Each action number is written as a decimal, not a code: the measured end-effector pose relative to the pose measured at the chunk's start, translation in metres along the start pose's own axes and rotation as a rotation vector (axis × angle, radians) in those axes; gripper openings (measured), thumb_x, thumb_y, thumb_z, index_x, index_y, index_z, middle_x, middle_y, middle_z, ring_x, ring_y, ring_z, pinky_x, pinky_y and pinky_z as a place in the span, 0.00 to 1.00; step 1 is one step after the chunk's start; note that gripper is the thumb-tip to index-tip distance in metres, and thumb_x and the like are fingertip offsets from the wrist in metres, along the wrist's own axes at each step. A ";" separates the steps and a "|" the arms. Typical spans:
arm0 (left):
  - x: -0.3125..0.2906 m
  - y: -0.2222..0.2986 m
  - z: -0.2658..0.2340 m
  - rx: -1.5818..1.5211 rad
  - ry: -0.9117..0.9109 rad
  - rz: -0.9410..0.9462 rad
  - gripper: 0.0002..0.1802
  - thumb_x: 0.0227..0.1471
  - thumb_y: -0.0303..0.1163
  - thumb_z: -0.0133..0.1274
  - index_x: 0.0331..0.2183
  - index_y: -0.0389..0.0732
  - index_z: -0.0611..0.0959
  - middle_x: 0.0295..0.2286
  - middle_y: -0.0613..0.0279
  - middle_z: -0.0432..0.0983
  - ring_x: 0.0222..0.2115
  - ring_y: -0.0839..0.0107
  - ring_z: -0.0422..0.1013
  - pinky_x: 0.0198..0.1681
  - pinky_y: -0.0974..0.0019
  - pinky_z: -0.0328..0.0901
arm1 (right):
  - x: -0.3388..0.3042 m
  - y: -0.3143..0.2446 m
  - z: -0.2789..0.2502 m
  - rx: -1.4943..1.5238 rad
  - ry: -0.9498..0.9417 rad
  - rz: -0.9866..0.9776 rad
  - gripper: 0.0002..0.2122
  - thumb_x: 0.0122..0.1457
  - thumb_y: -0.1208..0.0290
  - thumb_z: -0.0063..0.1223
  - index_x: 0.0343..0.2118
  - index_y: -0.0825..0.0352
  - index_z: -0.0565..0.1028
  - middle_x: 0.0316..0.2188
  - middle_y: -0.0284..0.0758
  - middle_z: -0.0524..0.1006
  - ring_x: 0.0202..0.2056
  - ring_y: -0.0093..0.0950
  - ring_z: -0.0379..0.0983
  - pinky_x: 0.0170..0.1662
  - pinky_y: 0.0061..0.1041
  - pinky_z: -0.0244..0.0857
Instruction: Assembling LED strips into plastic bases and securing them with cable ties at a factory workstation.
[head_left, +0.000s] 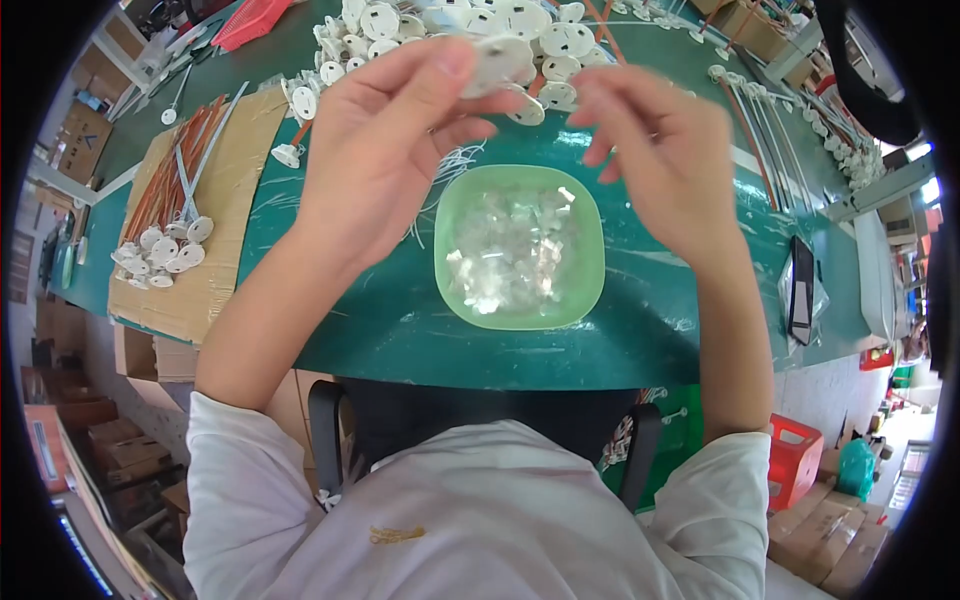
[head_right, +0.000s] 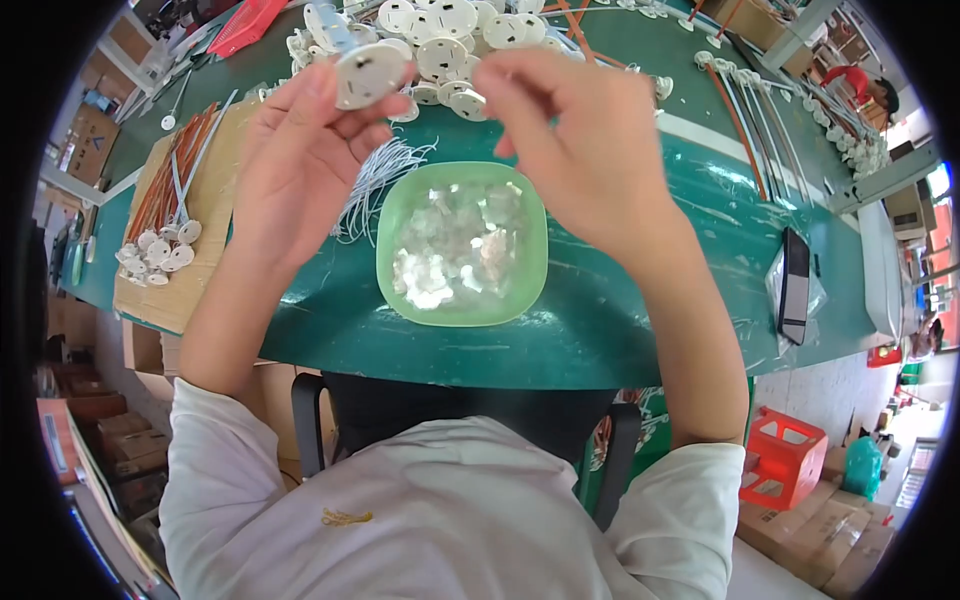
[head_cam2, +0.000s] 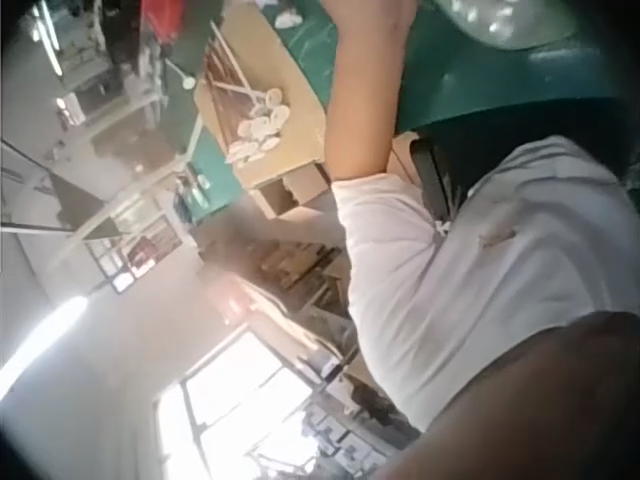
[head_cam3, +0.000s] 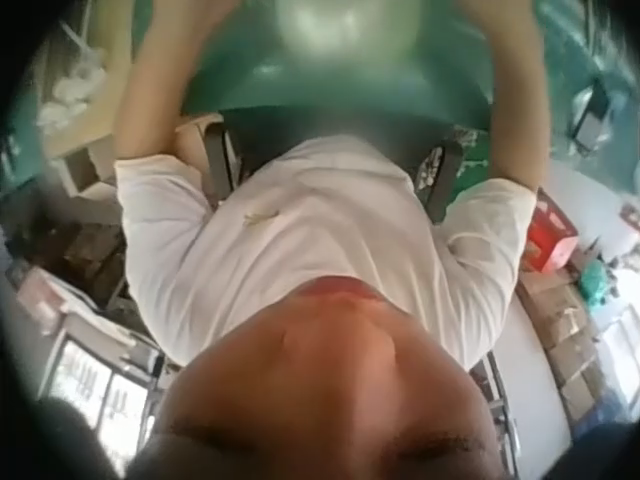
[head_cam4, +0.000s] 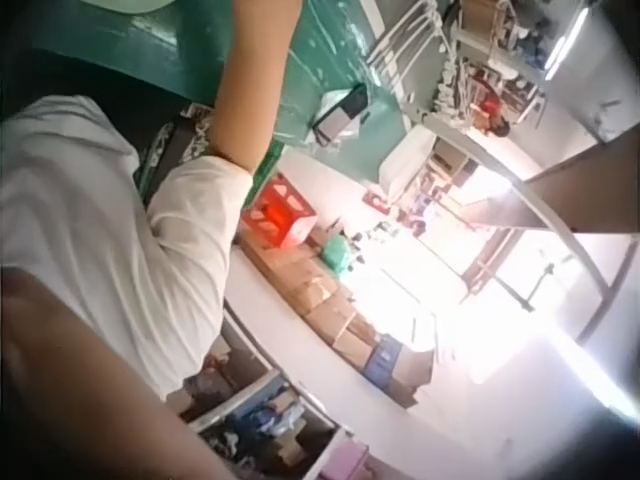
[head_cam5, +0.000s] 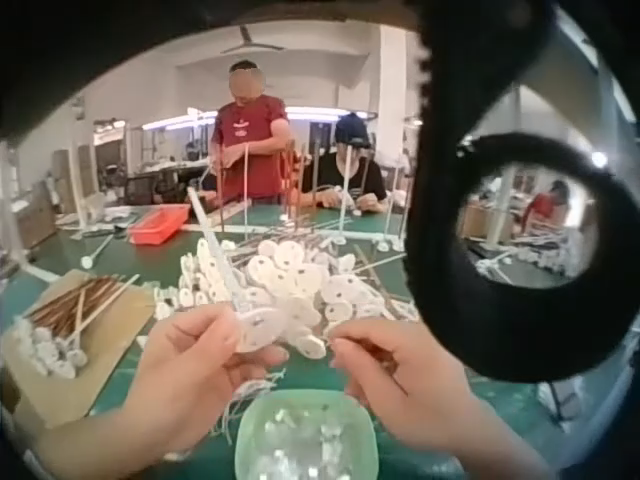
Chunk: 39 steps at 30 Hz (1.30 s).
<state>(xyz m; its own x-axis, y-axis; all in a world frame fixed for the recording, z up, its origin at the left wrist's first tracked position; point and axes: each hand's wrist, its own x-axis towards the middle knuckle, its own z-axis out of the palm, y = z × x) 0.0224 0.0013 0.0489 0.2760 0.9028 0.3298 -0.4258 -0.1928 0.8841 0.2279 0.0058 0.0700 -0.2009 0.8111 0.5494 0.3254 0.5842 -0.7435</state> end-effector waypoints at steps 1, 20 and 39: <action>-0.001 -0.003 -0.005 -0.045 0.064 0.070 0.18 0.54 0.32 0.50 0.44 0.30 0.73 0.39 0.49 0.75 0.38 0.66 0.74 0.38 0.70 0.68 | -0.005 0.011 -0.001 -0.179 -0.176 -0.035 0.08 0.52 0.74 0.53 0.34 0.72 0.76 0.27 0.39 0.77 0.22 0.25 0.73 0.25 0.19 0.65; -0.029 -0.047 -0.011 0.258 0.025 0.214 0.24 0.37 0.16 0.62 0.40 0.33 0.74 0.38 0.52 0.75 0.37 0.72 0.72 0.36 0.71 0.68 | -0.047 0.031 0.025 -0.162 -0.515 -0.235 0.05 0.40 0.74 0.61 0.21 0.67 0.77 0.22 0.34 0.76 0.25 0.31 0.72 0.29 0.27 0.66; -0.034 -0.046 -0.010 0.181 0.097 0.068 0.22 0.41 0.17 0.60 0.41 0.34 0.73 0.34 0.57 0.76 0.34 0.73 0.72 0.40 0.69 0.66 | -0.049 0.040 0.028 0.234 -0.419 0.313 0.06 0.48 0.79 0.53 0.29 0.75 0.76 0.21 0.40 0.78 0.24 0.24 0.77 0.30 0.21 0.70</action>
<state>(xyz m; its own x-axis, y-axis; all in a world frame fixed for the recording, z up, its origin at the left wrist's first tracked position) 0.0243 -0.0164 -0.0067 0.1638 0.9164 0.3651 -0.2764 -0.3126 0.9088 0.2246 -0.0099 0.0025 -0.4925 0.8610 0.1271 0.2242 0.2666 -0.9374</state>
